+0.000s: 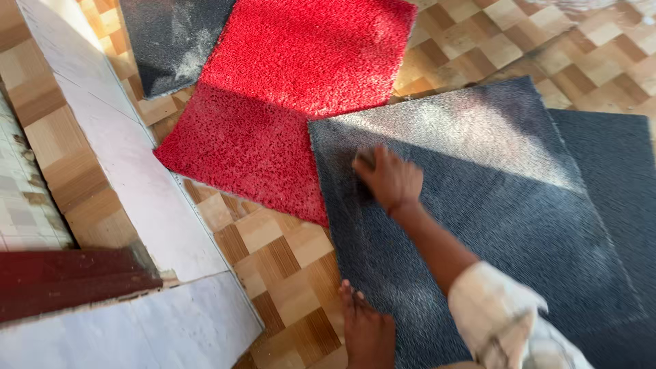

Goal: The person scrubs several mats on the floor using a brush and soapy water from a bucket, then pours more water onto the mats.

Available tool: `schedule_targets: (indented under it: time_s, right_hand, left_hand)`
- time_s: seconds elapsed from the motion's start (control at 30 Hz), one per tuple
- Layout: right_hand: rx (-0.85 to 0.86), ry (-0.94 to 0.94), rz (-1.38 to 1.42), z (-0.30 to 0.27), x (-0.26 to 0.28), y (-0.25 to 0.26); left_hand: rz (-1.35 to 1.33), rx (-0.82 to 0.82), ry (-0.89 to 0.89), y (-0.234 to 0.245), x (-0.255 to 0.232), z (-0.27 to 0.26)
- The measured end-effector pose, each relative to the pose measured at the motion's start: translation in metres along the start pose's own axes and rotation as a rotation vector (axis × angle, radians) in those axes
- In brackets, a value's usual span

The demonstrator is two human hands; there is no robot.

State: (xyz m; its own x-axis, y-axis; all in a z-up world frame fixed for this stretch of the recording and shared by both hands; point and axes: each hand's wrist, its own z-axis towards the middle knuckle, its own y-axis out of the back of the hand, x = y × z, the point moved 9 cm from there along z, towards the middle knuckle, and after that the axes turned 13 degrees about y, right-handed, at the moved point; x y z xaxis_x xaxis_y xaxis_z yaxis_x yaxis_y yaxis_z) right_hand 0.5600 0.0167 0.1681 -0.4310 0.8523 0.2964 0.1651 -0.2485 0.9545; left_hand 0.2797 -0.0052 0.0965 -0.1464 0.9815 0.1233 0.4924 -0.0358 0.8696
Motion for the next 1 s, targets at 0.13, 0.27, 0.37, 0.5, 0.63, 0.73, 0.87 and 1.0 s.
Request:
schedule_targets:
  time_s: [0.13, 0.27, 0.37, 0.5, 0.63, 0.73, 0.87, 1.0]
  right_hand:
    - [-0.055, -0.105, -0.125, 0.097, -0.027, 0.004]
    - [-0.015, -0.132, -0.083, 0.127, -0.041, -0.007]
    - [-0.134, -0.044, -0.185, 0.097, -0.033, 0.004]
    - [-0.177, 0.115, -0.073, 0.016, -0.008, 0.005]
    - [-0.056, 0.115, 0.057, -0.099, 0.004, -0.002]
    - [-0.011, 0.163, 0.024, -0.191, 0.022, -0.002]
    - [-0.037, 0.167, 0.004, -0.229, 0.034, -0.004]
    - [-0.076, 0.119, -0.014, -0.212, 0.039, -0.002]
  left_hand:
    - [-0.142, 0.091, 0.066, -0.02, -0.004, 0.019]
    - [-0.137, 0.069, 0.092, -0.022, -0.002, 0.026]
    - [-0.157, 0.17, 0.07, -0.018, -0.002, 0.026]
    - [-0.118, 0.077, -0.017, 0.004, 0.005, 0.012]
    - [-0.084, -0.154, -0.004, 0.024, 0.011, -0.001]
    - [-0.136, -0.196, -0.016, 0.023, 0.011, -0.001]
    - [-0.154, -0.254, 0.014, 0.027, 0.011, -0.004]
    - [-0.12, -0.037, -0.032, 0.029, 0.013, -0.007]
